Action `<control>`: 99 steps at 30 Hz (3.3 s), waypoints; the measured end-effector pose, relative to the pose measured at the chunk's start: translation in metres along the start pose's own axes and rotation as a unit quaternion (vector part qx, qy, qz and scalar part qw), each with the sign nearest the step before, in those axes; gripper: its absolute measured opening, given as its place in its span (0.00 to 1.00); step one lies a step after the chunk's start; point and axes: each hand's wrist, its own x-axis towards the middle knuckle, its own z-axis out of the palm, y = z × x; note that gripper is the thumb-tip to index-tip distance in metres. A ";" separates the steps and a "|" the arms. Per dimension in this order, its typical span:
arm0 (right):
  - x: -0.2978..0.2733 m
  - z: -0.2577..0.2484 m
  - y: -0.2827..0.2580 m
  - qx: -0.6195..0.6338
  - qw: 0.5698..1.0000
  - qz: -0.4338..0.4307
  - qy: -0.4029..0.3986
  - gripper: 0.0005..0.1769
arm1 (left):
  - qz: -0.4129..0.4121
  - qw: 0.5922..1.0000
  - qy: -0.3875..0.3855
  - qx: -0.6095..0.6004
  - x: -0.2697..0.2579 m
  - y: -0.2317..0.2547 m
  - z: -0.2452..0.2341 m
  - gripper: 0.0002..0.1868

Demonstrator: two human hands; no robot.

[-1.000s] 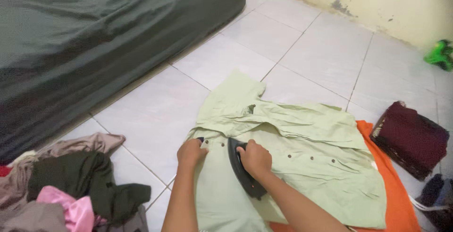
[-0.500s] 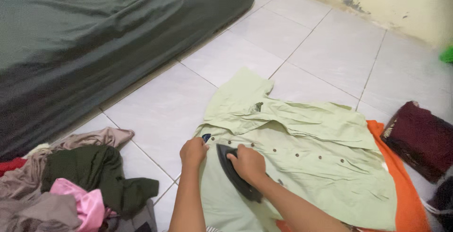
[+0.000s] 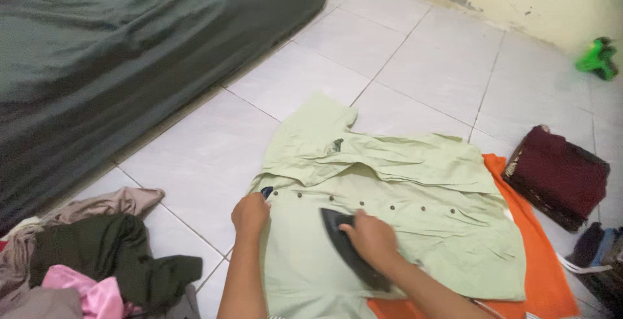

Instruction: The person irons a light green shirt laid out on an orange mat on the floor. They repeatedly smooth the fabric with their hands and use a black iron to press the sleeves, body, and collar areas.

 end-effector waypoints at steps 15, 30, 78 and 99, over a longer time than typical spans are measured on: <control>0.048 -0.012 0.269 0.126 0.976 0.119 0.130 0.17 | 0.349 0.932 0.037 -0.091 -0.022 0.119 0.018 0.10; 0.072 0.021 0.431 0.004 0.982 0.150 0.114 0.08 | 0.322 0.931 -0.132 0.112 0.019 0.159 0.068 0.06; 0.029 -0.012 0.022 0.159 0.983 0.093 0.015 0.20 | 0.267 0.944 -0.161 0.108 0.049 0.129 0.090 0.15; 0.037 -0.021 0.016 0.141 0.988 0.051 0.038 0.19 | 0.184 0.930 -0.044 0.315 0.054 0.064 0.011 0.10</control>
